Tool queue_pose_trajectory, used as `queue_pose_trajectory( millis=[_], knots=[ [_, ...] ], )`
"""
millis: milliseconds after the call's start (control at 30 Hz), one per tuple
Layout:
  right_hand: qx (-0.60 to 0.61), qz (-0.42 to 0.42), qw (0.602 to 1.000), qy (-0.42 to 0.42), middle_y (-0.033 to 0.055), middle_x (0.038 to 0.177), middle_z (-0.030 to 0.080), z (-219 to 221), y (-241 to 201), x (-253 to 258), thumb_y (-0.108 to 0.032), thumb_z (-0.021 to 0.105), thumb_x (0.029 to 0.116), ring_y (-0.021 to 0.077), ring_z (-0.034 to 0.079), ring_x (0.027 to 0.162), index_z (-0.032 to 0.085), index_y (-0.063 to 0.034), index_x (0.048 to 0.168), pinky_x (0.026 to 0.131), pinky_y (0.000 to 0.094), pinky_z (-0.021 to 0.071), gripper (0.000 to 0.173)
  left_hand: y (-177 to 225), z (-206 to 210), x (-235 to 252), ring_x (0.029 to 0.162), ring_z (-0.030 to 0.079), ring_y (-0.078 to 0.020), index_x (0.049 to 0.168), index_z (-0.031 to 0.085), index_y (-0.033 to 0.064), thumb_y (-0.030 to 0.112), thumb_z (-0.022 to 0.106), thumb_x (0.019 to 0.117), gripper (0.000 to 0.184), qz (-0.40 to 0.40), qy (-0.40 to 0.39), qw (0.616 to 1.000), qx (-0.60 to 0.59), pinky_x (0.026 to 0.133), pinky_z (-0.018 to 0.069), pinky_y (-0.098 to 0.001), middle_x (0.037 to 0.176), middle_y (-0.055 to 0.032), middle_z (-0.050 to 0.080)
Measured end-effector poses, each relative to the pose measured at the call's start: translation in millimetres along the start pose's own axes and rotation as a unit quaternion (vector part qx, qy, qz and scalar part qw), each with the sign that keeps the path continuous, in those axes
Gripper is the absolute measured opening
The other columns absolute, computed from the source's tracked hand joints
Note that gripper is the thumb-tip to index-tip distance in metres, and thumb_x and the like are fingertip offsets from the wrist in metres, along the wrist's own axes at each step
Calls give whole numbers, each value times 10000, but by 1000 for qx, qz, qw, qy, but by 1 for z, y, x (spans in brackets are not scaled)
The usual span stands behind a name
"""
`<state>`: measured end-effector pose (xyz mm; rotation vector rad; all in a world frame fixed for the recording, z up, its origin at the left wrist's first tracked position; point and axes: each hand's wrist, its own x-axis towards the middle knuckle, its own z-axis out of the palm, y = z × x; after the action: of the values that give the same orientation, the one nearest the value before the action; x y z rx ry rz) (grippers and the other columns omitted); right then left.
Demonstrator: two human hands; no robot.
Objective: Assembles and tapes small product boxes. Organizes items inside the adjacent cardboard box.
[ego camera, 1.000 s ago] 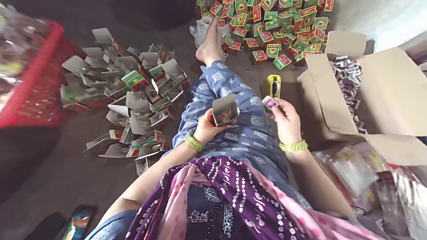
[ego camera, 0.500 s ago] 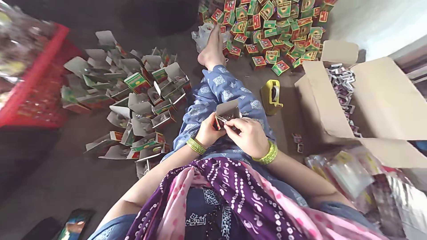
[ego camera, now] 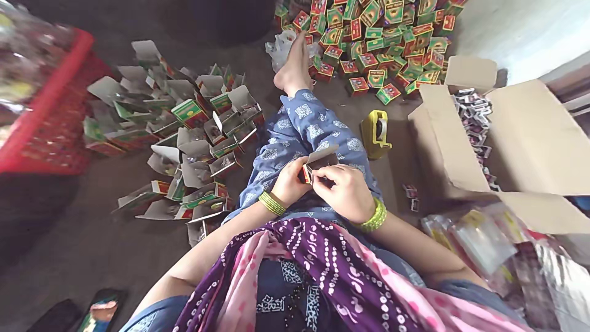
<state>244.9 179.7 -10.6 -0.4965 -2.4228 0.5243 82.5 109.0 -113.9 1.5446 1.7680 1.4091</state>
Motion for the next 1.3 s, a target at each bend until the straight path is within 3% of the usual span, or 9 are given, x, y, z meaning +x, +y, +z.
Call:
queue_pose_trajectory(
  millis=[167,267,533,600,767,867,967,1133,1300],
  knots=[
    [-26,-5,999,-38,5,984,781,2,7,-1,-204,628,968,131,725,963,810,-135,1055,935,339,565,213,1,0,-1,1098,684,-205,1295,628,-1,278,836,795,609,5,-3,1000,10,1022,533,-423,1141,-129,722],
    [-12,25,999,-38,-1,970,787,4,9,1,-173,612,968,129,734,924,799,-127,1068,898,342,582,217,1,0,-1,1124,676,-214,1294,631,-5,277,852,787,621,17,-17,1000,18,1035,528,-420,1171,-137,715],
    [-106,-46,971,-210,161,1092,672,5,3,6,-273,524,957,334,639,1079,672,-66,785,815,442,567,307,1,-1,-1,1136,677,-210,1301,625,-12,210,753,851,518,10,-21,999,29,1035,529,-418,1174,-140,716],
    [-93,-55,978,-177,157,1086,659,4,4,3,-325,534,959,315,636,1068,667,-78,783,822,425,563,331,4,-2,0,1134,675,-211,1306,614,-23,209,750,849,530,7,-22,999,25,1036,527,-416,1166,-149,713],
    [-23,-38,996,81,101,1091,677,-8,19,-1,-309,723,920,229,626,1055,753,-101,1049,898,384,540,246,6,-1,-1,1153,670,-196,1418,368,-89,255,814,858,794,45,29,986,-160,1026,567,-401,1232,-171,661],
    [78,35,996,41,118,1342,603,-11,43,0,-374,788,894,249,562,1259,624,-98,1336,997,437,533,546,9,1,-2,1189,656,-268,1521,140,15,147,808,861,948,72,40,958,-274,1013,580,-473,1336,-183,591],
    [242,71,967,-48,122,1347,630,-4,59,-3,-334,787,916,191,629,1209,518,-74,1488,994,380,573,683,9,1,-4,1227,638,-253,1595,-4,83,151,794,877,1076,105,15,953,-284,1032,572,-457,1419,-179,539],
    [353,30,932,-78,159,1285,658,10,66,-7,-352,707,978,182,655,1155,598,53,1357,1004,360,566,565,13,-2,-9,1099,688,-191,1455,365,3,168,795,876,740,122,-5,953,-278,945,611,-392,1279,-129,639],
    [296,1,947,-121,91,960,629,17,66,-11,-593,422,1050,104,637,884,575,26,1091,800,295,567,638,17,-1,-11,911,696,-99,1246,438,7,233,806,886,562,94,-35,961,-259,818,622,-308,1050,-58,671]
  ],
)
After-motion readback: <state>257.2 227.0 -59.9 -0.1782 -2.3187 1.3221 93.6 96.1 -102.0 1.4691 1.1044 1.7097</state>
